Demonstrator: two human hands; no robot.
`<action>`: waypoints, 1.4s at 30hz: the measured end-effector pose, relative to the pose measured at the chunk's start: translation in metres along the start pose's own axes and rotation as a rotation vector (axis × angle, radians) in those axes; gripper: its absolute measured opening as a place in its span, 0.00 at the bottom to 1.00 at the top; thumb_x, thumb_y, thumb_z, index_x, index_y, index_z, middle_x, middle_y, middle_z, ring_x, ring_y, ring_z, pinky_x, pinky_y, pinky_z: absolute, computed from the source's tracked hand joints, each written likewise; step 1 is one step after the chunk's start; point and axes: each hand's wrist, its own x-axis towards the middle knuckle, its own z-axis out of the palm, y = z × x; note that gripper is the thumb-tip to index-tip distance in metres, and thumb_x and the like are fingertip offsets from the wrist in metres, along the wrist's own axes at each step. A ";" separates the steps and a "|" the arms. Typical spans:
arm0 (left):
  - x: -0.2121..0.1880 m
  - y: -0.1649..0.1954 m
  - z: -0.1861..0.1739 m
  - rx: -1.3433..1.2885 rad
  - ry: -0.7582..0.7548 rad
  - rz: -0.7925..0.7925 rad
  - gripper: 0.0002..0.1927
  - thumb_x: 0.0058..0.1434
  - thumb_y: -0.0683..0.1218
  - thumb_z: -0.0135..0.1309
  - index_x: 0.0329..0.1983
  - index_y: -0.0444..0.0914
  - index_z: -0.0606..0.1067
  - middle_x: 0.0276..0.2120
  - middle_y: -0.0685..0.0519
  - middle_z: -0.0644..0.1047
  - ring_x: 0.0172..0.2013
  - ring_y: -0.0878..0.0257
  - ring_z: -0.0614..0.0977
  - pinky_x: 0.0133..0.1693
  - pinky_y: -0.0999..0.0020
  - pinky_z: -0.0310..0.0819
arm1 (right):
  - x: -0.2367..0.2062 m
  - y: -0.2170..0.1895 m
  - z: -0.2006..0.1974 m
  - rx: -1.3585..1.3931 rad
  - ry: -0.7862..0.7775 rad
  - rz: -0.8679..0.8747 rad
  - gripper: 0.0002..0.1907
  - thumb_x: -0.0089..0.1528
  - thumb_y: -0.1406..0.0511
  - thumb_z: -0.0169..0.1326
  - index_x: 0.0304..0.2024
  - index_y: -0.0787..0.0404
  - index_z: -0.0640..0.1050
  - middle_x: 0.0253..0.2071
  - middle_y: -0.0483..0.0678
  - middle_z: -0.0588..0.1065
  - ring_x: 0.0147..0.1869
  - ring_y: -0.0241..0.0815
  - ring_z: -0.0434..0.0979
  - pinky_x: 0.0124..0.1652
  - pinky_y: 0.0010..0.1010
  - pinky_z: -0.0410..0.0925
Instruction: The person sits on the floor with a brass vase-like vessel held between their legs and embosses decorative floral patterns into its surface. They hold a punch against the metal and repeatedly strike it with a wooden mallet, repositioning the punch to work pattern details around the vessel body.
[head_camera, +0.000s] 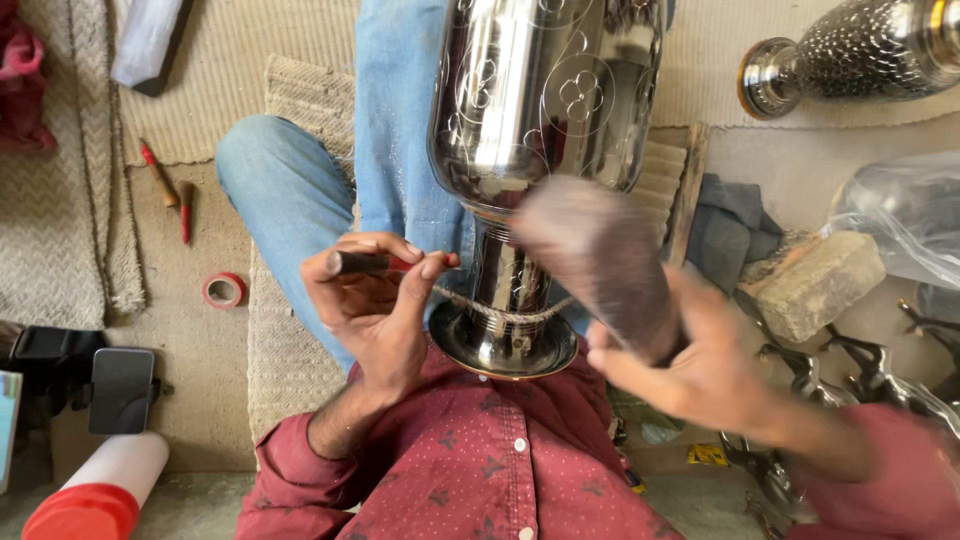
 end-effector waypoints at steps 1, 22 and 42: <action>-0.001 -0.001 0.000 -0.051 0.003 -0.014 0.27 0.67 0.25 0.56 0.57 0.40 0.57 0.49 0.49 0.70 0.47 0.63 0.79 0.50 0.62 0.88 | -0.008 0.016 0.014 0.307 -0.015 0.041 0.17 0.58 0.72 0.65 0.48 0.63 0.75 0.41 0.48 0.79 0.46 0.38 0.81 0.48 0.32 0.74; 0.003 0.025 0.025 0.338 -0.302 0.233 0.22 0.60 0.25 0.58 0.52 0.33 0.68 0.44 0.41 0.76 0.43 0.59 0.84 0.44 0.69 0.85 | -0.030 0.133 0.094 0.927 0.262 -0.344 0.39 0.49 0.79 0.56 0.61 0.55 0.63 0.36 0.51 0.74 0.44 0.47 0.71 0.52 0.42 0.65; 0.139 0.069 0.094 0.405 -0.941 0.212 0.25 0.69 0.33 0.62 0.66 0.37 0.68 0.56 0.48 0.79 0.49 0.64 0.86 0.42 0.75 0.84 | -0.060 0.125 0.041 -0.041 0.649 -0.094 0.16 0.57 0.80 0.61 0.42 0.65 0.71 0.29 0.54 0.76 0.36 0.48 0.78 0.67 0.42 0.62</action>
